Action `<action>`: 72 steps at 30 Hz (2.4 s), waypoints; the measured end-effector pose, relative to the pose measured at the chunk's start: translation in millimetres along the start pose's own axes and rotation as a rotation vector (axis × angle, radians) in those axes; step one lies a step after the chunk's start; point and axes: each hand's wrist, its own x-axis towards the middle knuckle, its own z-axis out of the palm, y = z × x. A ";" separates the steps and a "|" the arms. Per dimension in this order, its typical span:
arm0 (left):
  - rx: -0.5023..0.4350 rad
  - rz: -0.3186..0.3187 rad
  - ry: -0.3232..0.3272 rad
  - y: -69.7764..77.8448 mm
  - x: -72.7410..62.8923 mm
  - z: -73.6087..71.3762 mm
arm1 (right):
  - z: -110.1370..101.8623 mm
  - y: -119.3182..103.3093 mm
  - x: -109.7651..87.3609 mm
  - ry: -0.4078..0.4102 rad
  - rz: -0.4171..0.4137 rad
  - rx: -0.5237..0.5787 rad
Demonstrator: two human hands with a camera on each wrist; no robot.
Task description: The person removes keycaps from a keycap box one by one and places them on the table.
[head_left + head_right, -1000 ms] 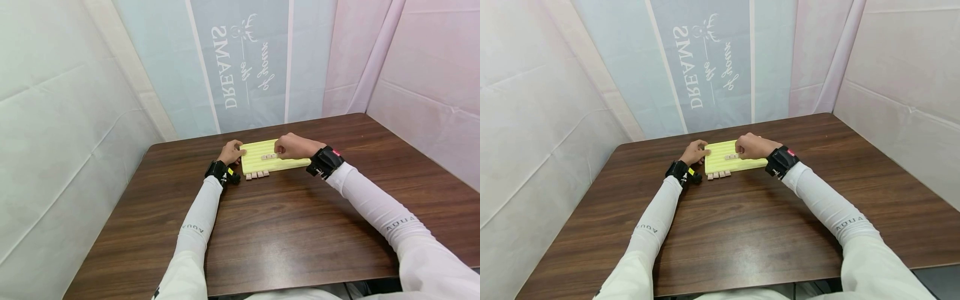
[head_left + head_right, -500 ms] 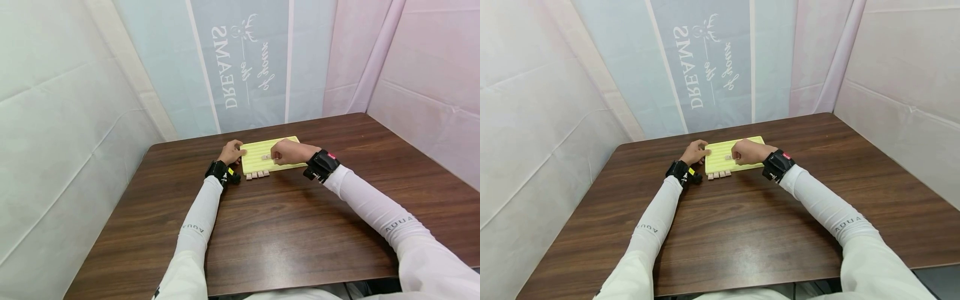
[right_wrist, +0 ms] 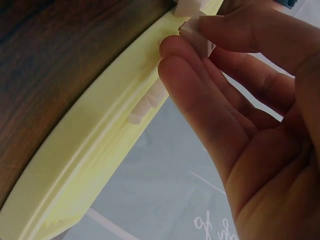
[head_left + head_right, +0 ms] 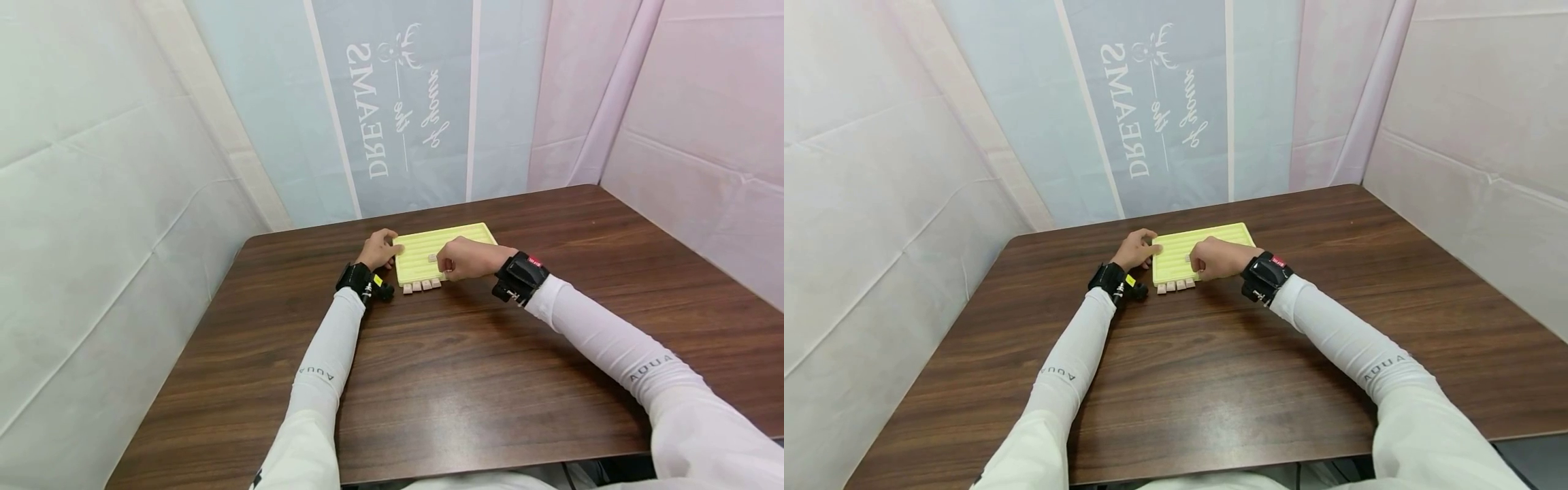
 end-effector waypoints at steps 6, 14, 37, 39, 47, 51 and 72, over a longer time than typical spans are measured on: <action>-0.001 0.005 -0.004 -0.8 0.3 0.1 | 4.6 1.0 2.6 -0.012 0.016 -0.014; -0.001 0.007 -0.007 -1.4 1.5 -0.6 | 6.7 0.4 4.2 -0.009 0.022 -0.011; 0.000 -0.015 -0.014 -6.8 6.3 0.5 | 10.4 0.7 5.8 -0.029 0.016 -0.034; 0.000 -0.013 -0.012 -6.7 5.6 0.5 | 10.3 0.0 5.9 -0.034 0.021 -0.027; -0.014 -0.016 -0.011 -7.1 6.5 0.5 | 10.4 -0.6 6.0 -0.039 0.023 -0.003; -0.013 -0.028 -0.015 -9.0 8.4 0.6 | 11.3 0.2 7.0 -0.038 0.017 0.003; 0.002 -0.011 -0.010 -5.7 5.0 -0.2 | 12.7 0.9 8.1 -0.006 -0.017 -0.018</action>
